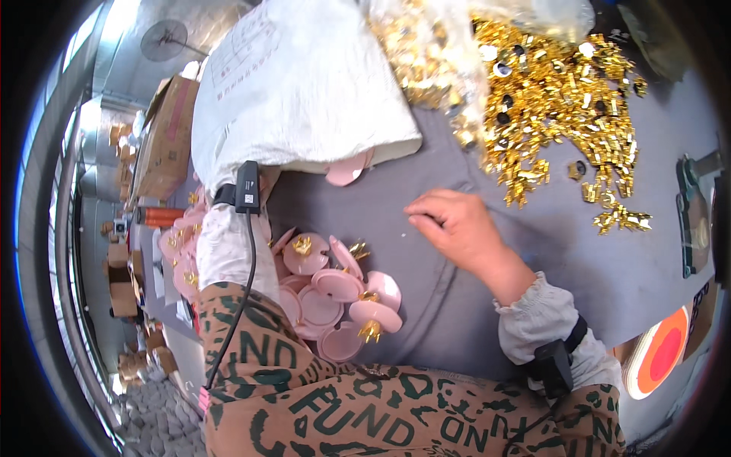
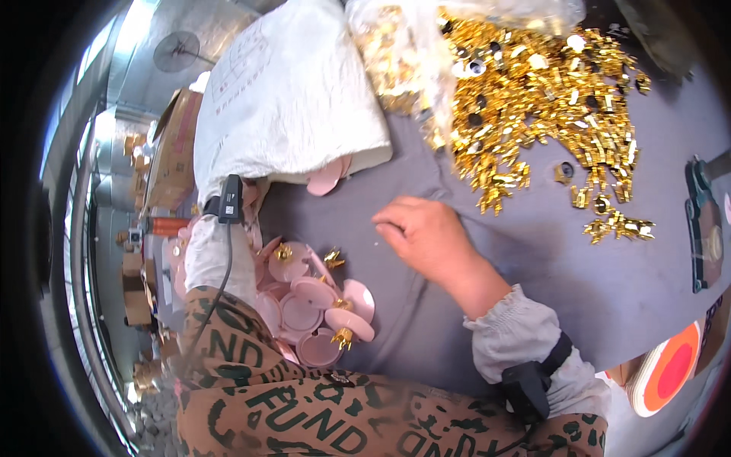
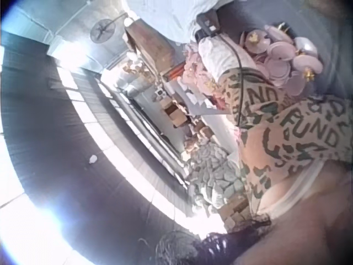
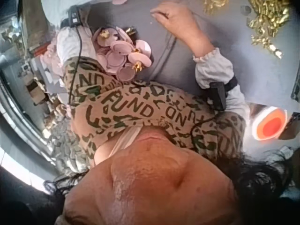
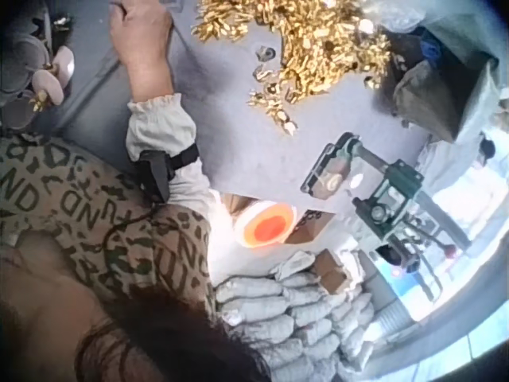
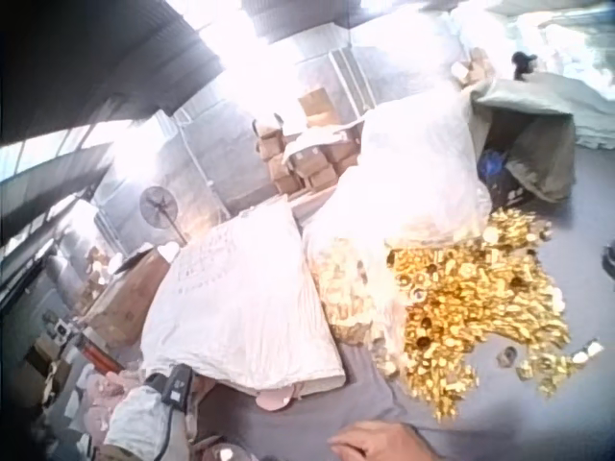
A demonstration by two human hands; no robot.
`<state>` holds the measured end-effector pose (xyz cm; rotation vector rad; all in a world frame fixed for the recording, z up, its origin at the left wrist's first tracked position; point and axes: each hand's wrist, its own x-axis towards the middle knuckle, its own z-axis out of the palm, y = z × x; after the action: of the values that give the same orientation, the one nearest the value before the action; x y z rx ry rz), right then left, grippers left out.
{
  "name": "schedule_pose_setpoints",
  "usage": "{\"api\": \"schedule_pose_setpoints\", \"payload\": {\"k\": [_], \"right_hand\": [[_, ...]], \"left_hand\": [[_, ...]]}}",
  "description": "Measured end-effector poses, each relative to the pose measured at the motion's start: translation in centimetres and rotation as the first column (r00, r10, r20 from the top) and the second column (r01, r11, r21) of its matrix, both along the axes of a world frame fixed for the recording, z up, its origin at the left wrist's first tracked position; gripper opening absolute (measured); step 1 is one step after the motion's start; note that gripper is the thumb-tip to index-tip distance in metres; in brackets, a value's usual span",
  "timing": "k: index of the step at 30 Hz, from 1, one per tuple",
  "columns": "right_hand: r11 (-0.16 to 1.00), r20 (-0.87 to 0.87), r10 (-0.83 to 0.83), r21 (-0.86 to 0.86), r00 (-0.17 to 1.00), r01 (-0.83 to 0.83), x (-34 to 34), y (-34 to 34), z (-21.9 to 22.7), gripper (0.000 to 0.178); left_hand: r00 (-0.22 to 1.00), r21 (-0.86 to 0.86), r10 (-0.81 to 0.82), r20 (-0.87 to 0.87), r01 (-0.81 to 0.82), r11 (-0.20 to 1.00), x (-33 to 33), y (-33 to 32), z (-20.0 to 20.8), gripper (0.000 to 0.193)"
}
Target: Assembling pink plastic discs with gold-colored metal caps by hand.
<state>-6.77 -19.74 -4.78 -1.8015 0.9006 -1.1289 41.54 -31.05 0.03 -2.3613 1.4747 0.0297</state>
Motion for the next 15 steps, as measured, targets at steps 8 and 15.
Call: {"api": "schedule_pose_setpoints", "payload": {"k": [8,15], "right_hand": [[1.0,0.079,-0.026,0.011,0.997,0.025,-0.5,-0.1,0.5,0.01],[0.999,0.076,0.004,-0.035,0.997,-0.002,0.0,-0.1,0.3,0.011]], "left_hand": [[0.987,-0.073,-0.11,-0.12,0.101,0.992,-11.0,-1.5,1.6,0.042],[0.887,-0.245,-0.318,-0.336,0.244,0.938,-23.1,3.1,4.5,0.042]]}}
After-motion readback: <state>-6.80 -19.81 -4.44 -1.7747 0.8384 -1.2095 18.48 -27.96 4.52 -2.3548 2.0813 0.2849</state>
